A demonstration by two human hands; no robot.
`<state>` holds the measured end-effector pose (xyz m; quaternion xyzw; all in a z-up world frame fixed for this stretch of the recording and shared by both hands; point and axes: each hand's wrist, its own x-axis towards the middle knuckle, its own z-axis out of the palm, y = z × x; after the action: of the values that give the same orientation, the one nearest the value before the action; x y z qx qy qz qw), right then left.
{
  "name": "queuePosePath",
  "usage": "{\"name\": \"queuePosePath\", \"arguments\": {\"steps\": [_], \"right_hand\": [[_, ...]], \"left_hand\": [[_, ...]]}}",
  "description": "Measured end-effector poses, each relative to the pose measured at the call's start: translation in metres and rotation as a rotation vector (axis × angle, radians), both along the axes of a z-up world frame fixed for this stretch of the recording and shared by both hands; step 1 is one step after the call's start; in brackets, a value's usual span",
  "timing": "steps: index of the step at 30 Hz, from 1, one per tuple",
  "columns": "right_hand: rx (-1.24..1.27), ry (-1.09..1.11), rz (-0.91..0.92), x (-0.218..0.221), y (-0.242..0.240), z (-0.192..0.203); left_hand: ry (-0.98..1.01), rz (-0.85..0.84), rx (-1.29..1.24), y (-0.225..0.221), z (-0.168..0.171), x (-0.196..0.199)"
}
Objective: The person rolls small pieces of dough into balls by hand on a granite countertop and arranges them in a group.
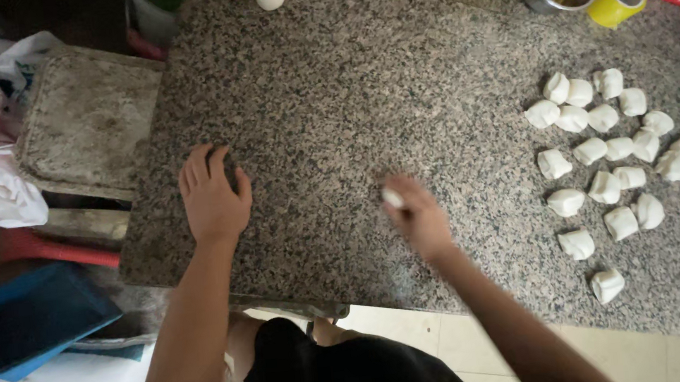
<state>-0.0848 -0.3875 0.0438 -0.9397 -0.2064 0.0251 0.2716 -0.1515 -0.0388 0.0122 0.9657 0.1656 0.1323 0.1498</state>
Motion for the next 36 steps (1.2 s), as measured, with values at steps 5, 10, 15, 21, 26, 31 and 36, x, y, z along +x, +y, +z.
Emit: {"name": "queuePosePath", "arguments": {"steps": [5,10,15,21,26,31,36], "right_hand": [[-0.08,-0.11,-0.128,0.057,0.014,0.01],[0.067,-0.169,-0.097,0.064,0.077,-0.024],[0.098,-0.161,0.096,0.014,0.022,-0.028],[0.048,-0.273,-0.042,0.076,0.03,-0.016],[0.202,-0.007,-0.184,0.059,0.096,-0.025],[0.165,0.048,0.077,0.015,0.046,-0.017],[0.082,-0.286,0.078,0.071,0.048,-0.02]], "left_hand": [[0.016,0.01,-0.042,-0.001,0.001,0.003],[0.022,0.017,-0.035,-0.002,0.001,0.001],[0.014,0.017,-0.029,0.0,0.0,0.002],[-0.035,0.005,-0.004,-0.002,-0.004,0.0],[-0.027,0.004,0.004,0.0,-0.002,0.002],[-0.035,-0.004,-0.003,-0.001,0.003,0.003],[-0.043,-0.01,-0.001,0.0,0.002,0.001]]}}
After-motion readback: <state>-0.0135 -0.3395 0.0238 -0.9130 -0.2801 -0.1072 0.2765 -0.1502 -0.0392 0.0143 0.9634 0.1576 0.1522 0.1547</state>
